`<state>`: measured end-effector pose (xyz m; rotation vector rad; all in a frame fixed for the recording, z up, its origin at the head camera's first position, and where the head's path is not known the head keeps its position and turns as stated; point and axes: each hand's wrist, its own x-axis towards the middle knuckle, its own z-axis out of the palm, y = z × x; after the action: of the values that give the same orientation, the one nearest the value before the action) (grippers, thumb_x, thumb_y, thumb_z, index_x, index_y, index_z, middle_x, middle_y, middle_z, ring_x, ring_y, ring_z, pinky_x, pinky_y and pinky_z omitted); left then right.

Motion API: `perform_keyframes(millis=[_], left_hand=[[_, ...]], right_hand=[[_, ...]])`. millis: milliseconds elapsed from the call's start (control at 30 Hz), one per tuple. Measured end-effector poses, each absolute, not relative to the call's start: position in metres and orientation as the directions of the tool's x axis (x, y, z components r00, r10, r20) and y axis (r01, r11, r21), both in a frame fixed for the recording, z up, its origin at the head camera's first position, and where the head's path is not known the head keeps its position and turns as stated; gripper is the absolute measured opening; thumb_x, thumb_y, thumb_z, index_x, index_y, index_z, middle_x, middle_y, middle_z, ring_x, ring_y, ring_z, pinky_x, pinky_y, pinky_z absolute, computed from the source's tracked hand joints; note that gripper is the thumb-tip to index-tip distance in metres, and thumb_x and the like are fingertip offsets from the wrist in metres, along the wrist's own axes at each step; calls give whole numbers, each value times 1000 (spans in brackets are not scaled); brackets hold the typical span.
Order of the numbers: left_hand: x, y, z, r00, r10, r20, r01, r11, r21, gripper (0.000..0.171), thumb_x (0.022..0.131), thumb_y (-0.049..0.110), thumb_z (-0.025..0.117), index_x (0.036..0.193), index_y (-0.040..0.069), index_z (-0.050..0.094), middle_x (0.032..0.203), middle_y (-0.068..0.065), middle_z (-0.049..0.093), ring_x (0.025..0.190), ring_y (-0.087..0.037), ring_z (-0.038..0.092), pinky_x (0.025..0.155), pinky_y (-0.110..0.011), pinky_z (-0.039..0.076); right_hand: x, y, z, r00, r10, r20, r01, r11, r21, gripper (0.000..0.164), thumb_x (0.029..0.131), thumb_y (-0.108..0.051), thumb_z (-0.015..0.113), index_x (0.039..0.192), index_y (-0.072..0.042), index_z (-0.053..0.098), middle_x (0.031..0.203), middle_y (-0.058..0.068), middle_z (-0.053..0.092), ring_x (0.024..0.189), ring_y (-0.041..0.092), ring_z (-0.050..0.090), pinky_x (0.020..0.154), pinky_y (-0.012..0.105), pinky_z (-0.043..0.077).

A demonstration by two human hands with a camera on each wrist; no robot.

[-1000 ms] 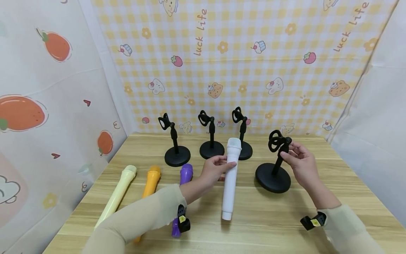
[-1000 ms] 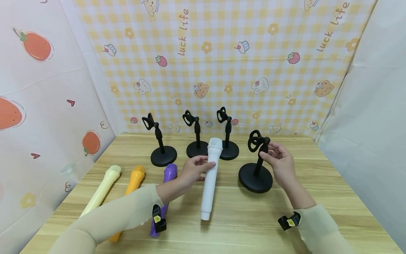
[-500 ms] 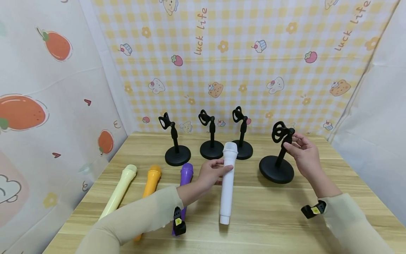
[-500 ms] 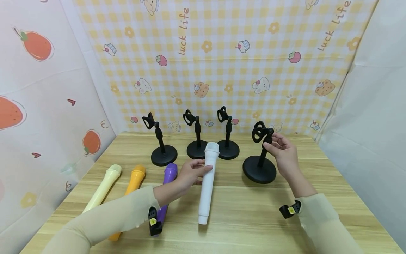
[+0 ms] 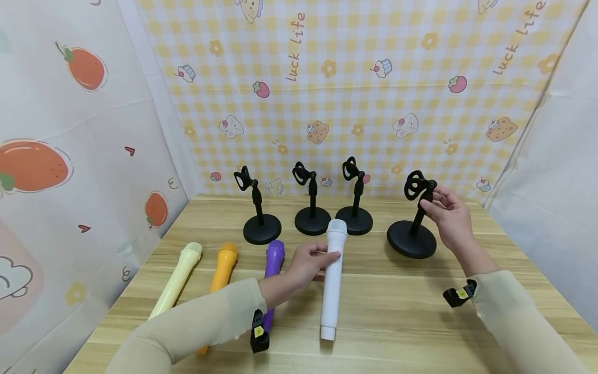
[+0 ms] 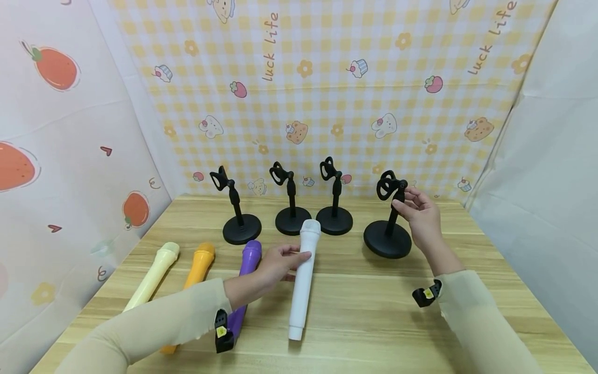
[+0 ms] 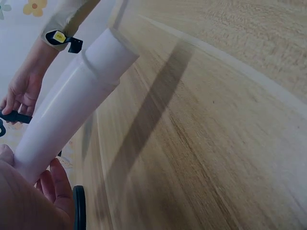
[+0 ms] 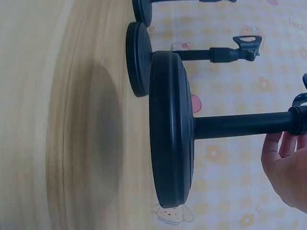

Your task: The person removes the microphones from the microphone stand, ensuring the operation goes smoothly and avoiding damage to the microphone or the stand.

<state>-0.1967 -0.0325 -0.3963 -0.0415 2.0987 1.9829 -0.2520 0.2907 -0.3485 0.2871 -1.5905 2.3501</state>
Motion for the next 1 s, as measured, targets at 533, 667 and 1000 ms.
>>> perform_keyframes(millis=[533,667,1000], left_hand=[[-189,-36,-404,-953,169,-252,-230,140,963,39,84,30,78,110,3,67,96,-9,65,81,-19,64,62,-33,56],[-189,-38,-406,-954,165,-252,-229,145,963,39,84,30,78,109,3,67,96,-9,65,80,-19,64,61,-33,56],[-190,-43,-411,-950,150,-273,-248,169,954,40,85,30,78,111,2,67,95,-9,65,79,-20,65,59,-32,56]], right_hand=[[-279,299,-346,-948,197,249,-303,-325,-896,32,85,7,70,110,-9,61,100,2,54,81,9,62,68,20,54],[-285,300,-349,-951,204,230,-287,-317,-904,34,84,6,71,111,-11,60,101,3,51,81,8,62,68,20,54],[-294,301,-355,-957,205,207,-271,-360,-893,33,83,8,71,108,-10,59,97,1,53,77,8,63,65,20,54]])
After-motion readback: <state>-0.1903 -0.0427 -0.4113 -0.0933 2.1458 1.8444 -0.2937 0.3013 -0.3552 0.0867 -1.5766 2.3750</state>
